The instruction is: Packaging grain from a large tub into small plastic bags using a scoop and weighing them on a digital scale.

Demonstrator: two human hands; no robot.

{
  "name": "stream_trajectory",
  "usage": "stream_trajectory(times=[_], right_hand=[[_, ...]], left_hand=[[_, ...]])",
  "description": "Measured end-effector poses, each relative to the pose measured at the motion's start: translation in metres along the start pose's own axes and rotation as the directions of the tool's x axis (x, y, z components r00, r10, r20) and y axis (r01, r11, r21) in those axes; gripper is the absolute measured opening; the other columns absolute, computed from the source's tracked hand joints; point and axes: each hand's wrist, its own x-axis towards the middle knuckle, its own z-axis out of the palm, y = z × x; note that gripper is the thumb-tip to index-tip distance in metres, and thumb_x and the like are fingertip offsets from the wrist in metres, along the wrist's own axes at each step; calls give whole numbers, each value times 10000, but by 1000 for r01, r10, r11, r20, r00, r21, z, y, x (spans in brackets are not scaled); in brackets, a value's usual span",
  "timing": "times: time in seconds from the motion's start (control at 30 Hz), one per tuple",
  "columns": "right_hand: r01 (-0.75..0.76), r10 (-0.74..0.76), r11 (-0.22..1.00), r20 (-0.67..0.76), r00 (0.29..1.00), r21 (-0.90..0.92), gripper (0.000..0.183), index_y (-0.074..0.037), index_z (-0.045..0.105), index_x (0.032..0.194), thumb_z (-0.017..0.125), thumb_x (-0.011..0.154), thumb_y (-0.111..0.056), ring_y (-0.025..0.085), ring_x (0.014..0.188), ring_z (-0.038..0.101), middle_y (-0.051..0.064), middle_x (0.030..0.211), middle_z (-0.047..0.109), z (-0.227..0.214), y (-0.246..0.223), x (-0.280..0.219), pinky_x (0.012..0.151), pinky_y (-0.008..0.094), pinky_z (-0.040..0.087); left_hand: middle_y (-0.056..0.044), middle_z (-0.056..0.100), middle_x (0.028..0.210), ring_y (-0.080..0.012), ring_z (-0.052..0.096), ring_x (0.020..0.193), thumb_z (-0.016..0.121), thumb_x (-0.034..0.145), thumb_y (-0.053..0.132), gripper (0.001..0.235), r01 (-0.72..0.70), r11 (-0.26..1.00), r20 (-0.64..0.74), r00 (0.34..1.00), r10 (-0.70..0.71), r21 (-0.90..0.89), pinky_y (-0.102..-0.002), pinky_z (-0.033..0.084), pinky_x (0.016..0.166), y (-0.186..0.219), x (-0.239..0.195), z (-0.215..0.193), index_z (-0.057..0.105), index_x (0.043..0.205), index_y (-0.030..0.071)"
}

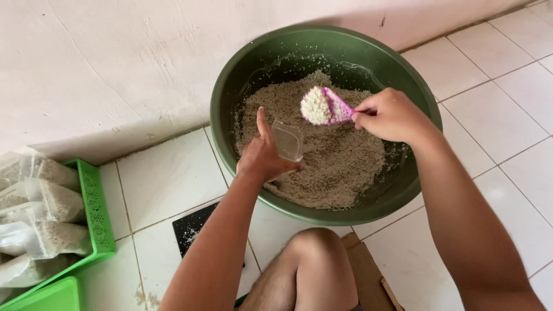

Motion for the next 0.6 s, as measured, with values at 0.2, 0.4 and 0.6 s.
stream_trajectory(times=[0.2, 0.4, 0.6], right_hand=[[135, -135, 990, -7, 991, -48, 237, 50, 750, 952, 557, 948, -88, 229, 506, 608, 166, 702, 713, 15, -32, -27, 550, 323, 509], [249, -274, 894, -15, 962, -371, 230, -68, 710, 674, 586, 859, -124, 218, 457, 634, 78, 516, 620, 69, -25, -22, 498, 327, 545], [216, -316, 815, -99, 944, -538, 230, 72, 692, 912, 527, 987, -69, 243, 500, 670, 171, 584, 635, 32, -64, -51, 491, 283, 584]], left_hand=[[-278, 597, 1280, -434, 628, 1132, 869, 615, 583, 1494, -8, 1000, -42, 999, 7, -3, -468, 522, 995, -4, 2, 5, -185, 1520, 35], [-264, 602, 1281, -415, 634, 1134, 880, 661, 491, 1460, -9, 1000, -47, 999, 9, 3, -466, 519, 991, -2, 3, 9, -220, 1511, 45], [-253, 585, 1309, -424, 618, 1150, 884, 637, 514, 1489, 2, 1000, -56, 998, -1, 19, -485, 517, 998, -5, 6, 12, -239, 1512, 75]])
